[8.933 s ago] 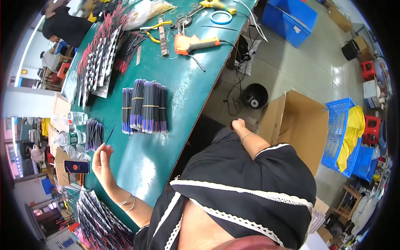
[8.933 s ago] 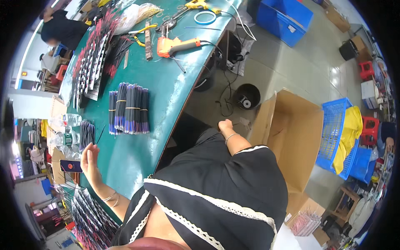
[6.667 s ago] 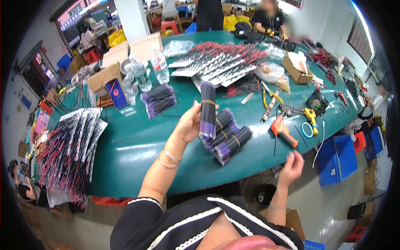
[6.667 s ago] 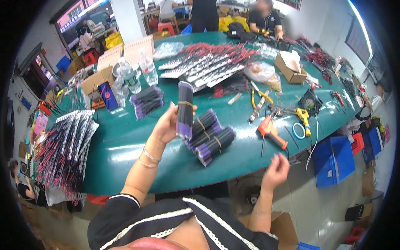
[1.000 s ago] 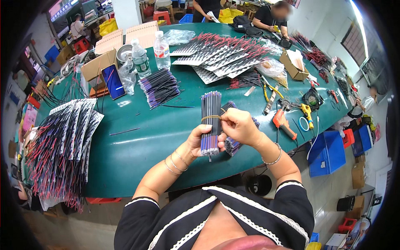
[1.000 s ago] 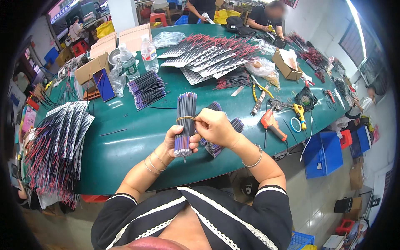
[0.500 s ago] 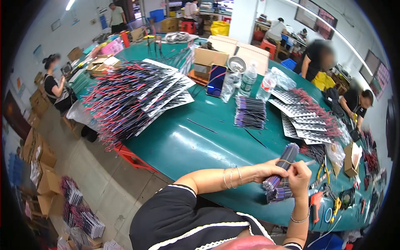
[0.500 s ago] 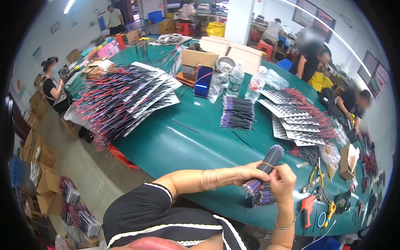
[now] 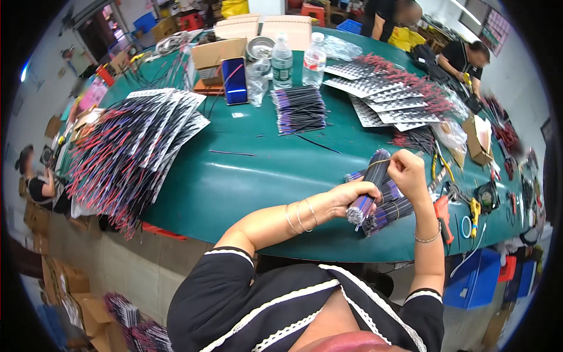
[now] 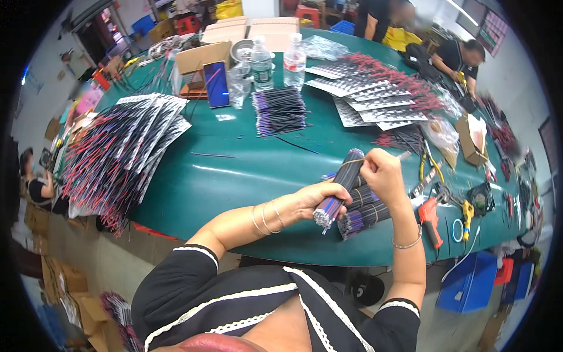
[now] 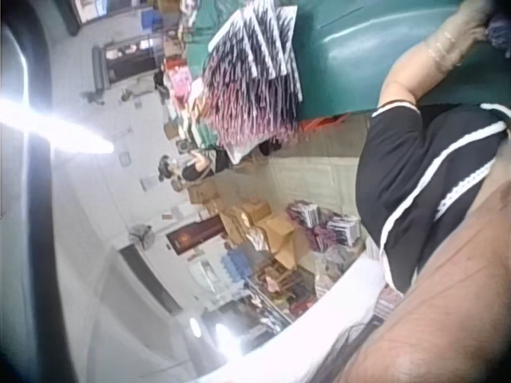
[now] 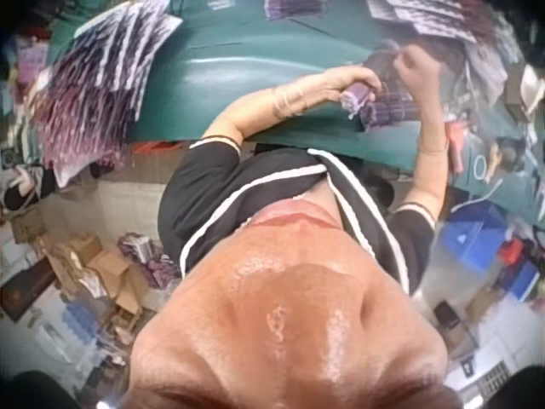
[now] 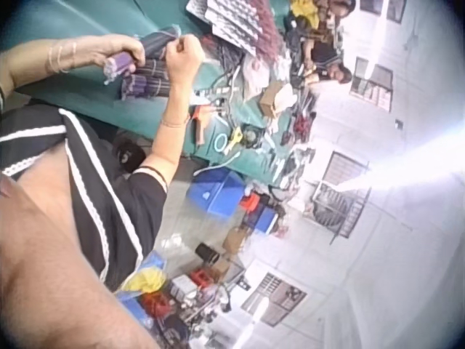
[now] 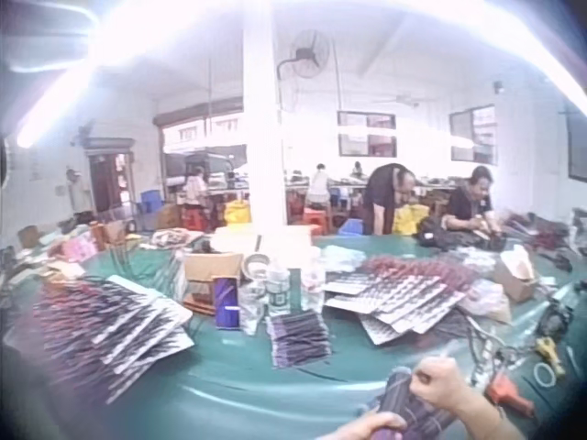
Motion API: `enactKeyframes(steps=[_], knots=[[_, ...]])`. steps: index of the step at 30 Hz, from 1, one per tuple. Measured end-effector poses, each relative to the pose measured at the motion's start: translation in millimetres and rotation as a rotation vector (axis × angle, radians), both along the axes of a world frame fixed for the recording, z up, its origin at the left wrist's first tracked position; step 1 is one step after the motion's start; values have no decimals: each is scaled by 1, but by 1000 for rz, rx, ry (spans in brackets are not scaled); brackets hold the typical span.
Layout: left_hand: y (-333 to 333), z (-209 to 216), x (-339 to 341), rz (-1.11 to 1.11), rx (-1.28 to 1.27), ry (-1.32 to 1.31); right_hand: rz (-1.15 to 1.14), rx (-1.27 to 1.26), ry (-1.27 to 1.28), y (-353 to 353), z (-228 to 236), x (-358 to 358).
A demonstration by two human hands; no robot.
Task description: Assembling, bundling, and packing electrical wire components at a workshop station.
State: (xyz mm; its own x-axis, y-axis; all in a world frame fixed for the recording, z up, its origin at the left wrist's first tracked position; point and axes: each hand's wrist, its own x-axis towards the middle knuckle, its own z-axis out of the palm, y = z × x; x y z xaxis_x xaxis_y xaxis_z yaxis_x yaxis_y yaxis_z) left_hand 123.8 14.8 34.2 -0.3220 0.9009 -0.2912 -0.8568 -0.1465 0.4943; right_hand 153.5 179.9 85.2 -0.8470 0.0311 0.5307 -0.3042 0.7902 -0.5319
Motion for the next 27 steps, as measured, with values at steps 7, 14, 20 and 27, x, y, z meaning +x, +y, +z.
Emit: enactKeyframes(steps=[7,14,20,27], knots=[[2,-11,0,-86,65,-161,88,64,-72,10,2,-1],[-2,-22,-6,-131,146,-311,136,69,-134,14,-3,-15],[-20,-8,26,-377,309,-197,-120,30,-132,79,-7,-19],[-25,-28,-50,-32,403,-159,-177,-251,-78,76,-4,-16]])
